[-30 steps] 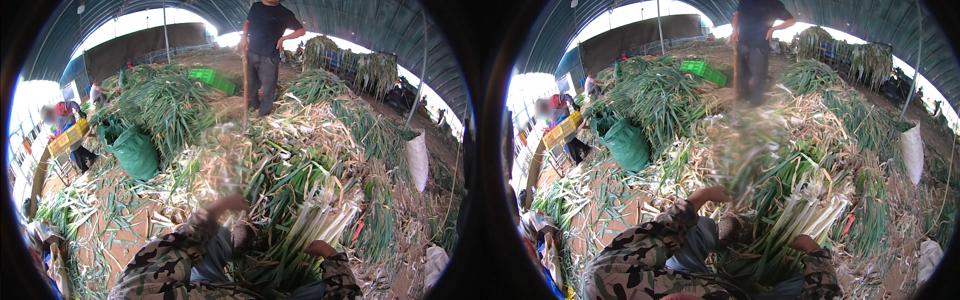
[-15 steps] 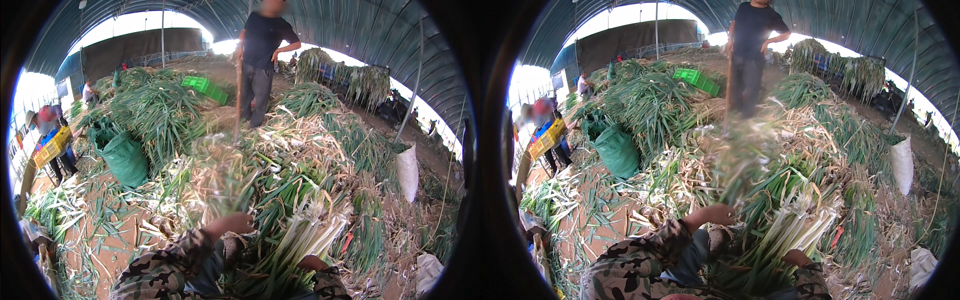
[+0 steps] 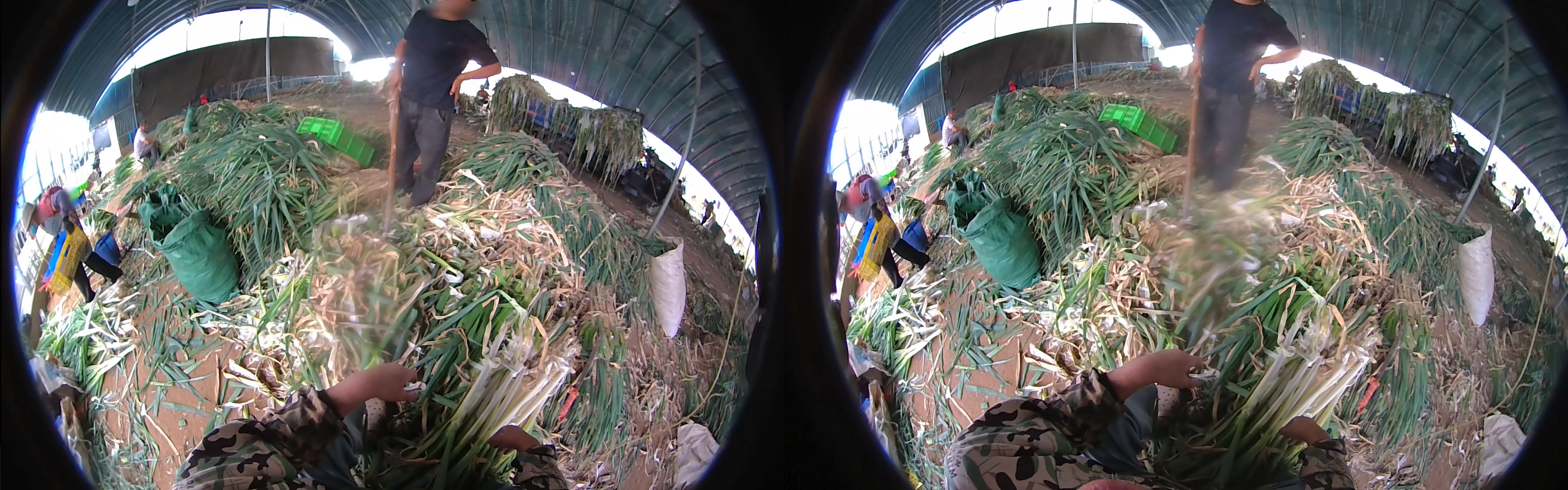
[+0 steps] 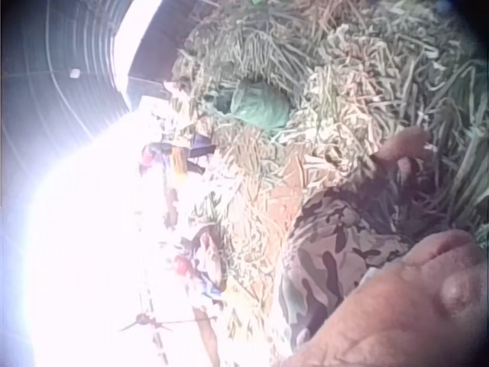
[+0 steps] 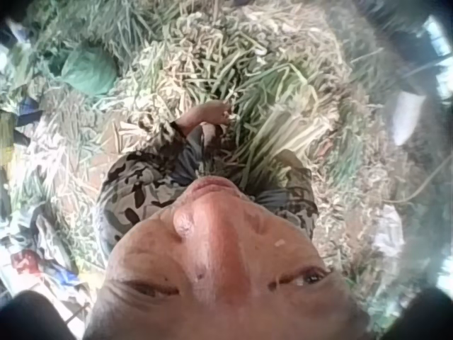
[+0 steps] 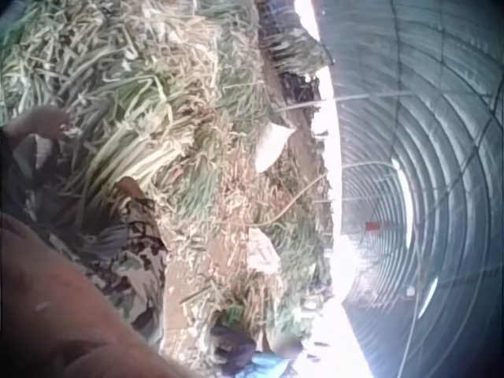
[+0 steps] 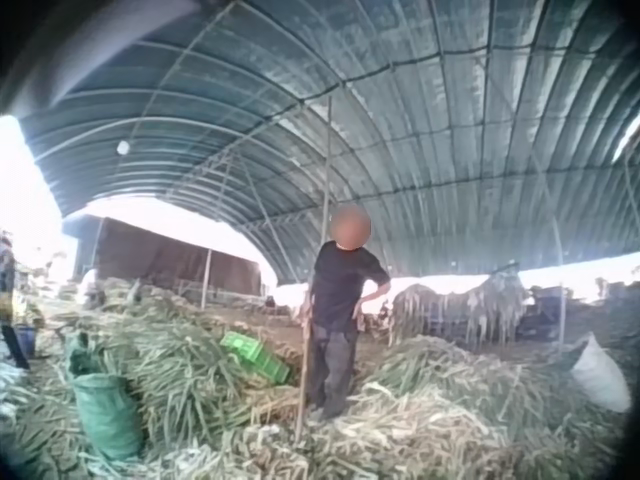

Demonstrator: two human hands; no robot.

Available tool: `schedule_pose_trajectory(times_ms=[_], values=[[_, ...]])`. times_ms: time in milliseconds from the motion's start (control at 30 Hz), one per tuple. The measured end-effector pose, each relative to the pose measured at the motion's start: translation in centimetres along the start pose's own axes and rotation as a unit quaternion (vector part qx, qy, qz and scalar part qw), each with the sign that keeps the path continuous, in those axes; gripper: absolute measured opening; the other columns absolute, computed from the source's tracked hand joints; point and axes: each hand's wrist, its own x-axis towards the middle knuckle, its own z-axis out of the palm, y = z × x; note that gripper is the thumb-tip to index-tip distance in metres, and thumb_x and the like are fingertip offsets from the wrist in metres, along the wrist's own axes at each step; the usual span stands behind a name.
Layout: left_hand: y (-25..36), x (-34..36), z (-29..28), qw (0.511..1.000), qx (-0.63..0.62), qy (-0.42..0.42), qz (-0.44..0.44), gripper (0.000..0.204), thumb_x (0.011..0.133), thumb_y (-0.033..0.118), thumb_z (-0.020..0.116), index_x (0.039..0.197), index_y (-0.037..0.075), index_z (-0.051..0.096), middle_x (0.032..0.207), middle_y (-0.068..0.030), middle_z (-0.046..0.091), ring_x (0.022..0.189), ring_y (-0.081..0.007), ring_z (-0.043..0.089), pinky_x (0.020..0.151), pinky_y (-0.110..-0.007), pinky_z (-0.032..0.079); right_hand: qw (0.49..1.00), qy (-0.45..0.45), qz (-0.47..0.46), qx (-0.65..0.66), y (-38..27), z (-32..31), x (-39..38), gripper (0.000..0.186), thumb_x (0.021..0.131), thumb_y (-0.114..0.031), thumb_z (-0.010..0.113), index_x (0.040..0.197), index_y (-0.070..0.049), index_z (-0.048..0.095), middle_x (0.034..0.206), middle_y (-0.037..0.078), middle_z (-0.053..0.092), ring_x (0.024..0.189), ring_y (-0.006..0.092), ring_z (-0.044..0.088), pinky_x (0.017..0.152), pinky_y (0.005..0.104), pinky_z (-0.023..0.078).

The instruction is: The person sits on the ground and uses a handheld tool to trim the ends of long green vegetable stalks. They repeatedly gather stalks, align them, and cut the ends, discarding the trimmings onto the floor.

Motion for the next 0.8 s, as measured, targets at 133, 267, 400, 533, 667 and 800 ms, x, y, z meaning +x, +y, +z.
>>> schedule_pose_trajectory(times_ms=[133, 267, 400, 533, 667, 800], values=[[0.1, -0.7, -0.5, 1.0, 0.0, 0.0, -0.011, 0.053, 0.09, 0.044, 0.07, 0.128, 0.007, 0.064, 0.105, -0.0232, 0.072, 0.1, -0.0411, 0.069, 0.088, -0.05, 0.054, 1.0, 0.005, 0.002, -0.022, -0.2, 0.2, 0.3, 0.051, 0.089, -0.043, 0.071, 0.106, 0.004, 0.074, 0.095, 0.016, 0.077, 0.079, 0.0285, 0.078, 0.07, 0.038, 0.064], [-0.5, -0.8, -0.2, 1.0, 0.004, 0.006, -0.018, 0.051, 0.09, 0.043, 0.071, 0.125, 0.006, 0.065, 0.106, -0.0228, 0.071, 0.1, -0.0411, 0.069, 0.088, -0.05, 0.053, 1.0, 0.011, -0.003, -0.028, -0.2, 0.3, 0.5, 0.051, 0.089, -0.043, 0.072, 0.106, 0.004, 0.074, 0.094, 0.017, 0.077, 0.08, 0.0288, 0.078, 0.071, 0.038, 0.064], [-0.6, -0.4, 0.0, 1.0, 0.009, 0.013, -0.009, 0.051, 0.089, 0.042, 0.071, 0.125, 0.006, 0.065, 0.107, -0.0227, 0.071, 0.101, -0.0412, 0.069, 0.088, -0.05, 0.053, 1.0, 0.011, 0.005, -0.009, 0.3, 0.0, 0.5, 0.054, 0.086, -0.045, 0.077, 0.111, 0.003, 0.075, 0.097, 0.014, 0.077, 0.08, 0.0267, 0.076, 0.069, 0.038, 0.064], [-0.6, -0.5, 0.1, 1.0, 0.01, 0.019, -0.011, 0.05, 0.089, 0.042, 0.071, 0.124, 0.006, 0.065, 0.107, -0.0223, 0.071, 0.102, -0.0416, 0.068, 0.089, -0.05, 0.053, 1.0, 0.002, -0.004, -0.022, 0.1, -0.1, 0.0, 0.054, 0.087, -0.044, 0.076, 0.112, 0.004, 0.074, 0.095, 0.015, 0.076, 0.079, 0.0265, 0.076, 0.068, 0.0371, 0.064], [0.0, -0.5, -0.3, 1.0, 0.007, -0.001, -0.025, 0.051, 0.089, 0.042, 0.071, 0.125, 0.006, 0.066, 0.107, -0.0217, 0.072, 0.102, -0.0417, 0.068, 0.09, -0.049, 0.053, 1.0, 0.013, -0.004, -0.023, -0.6, 0.1, -0.8, 0.052, 0.087, -0.044, 0.075, 0.11, 0.003, 0.074, 0.093, 0.014, 0.076, 0.077, 0.0257, 0.076, 0.067, 0.0364, 0.064], [-0.6, -0.2, 0.1, 1.0, 0.021, 0.001, -0.023, 0.052, 0.089, 0.043, 0.07, 0.125, 0.006, 0.066, 0.107, -0.0218, 0.072, 0.102, -0.0419, 0.068, 0.09, -0.049, 0.053, 1.0, 0.012, -0.017, -0.011, -1.0, 0.1, -1.3, 0.048, 0.087, -0.043, 0.074, 0.108, 0.0, 0.075, 0.092, 0.013, 0.076, 0.075, 0.024, 0.076, 0.066, 0.0355, 0.064]])
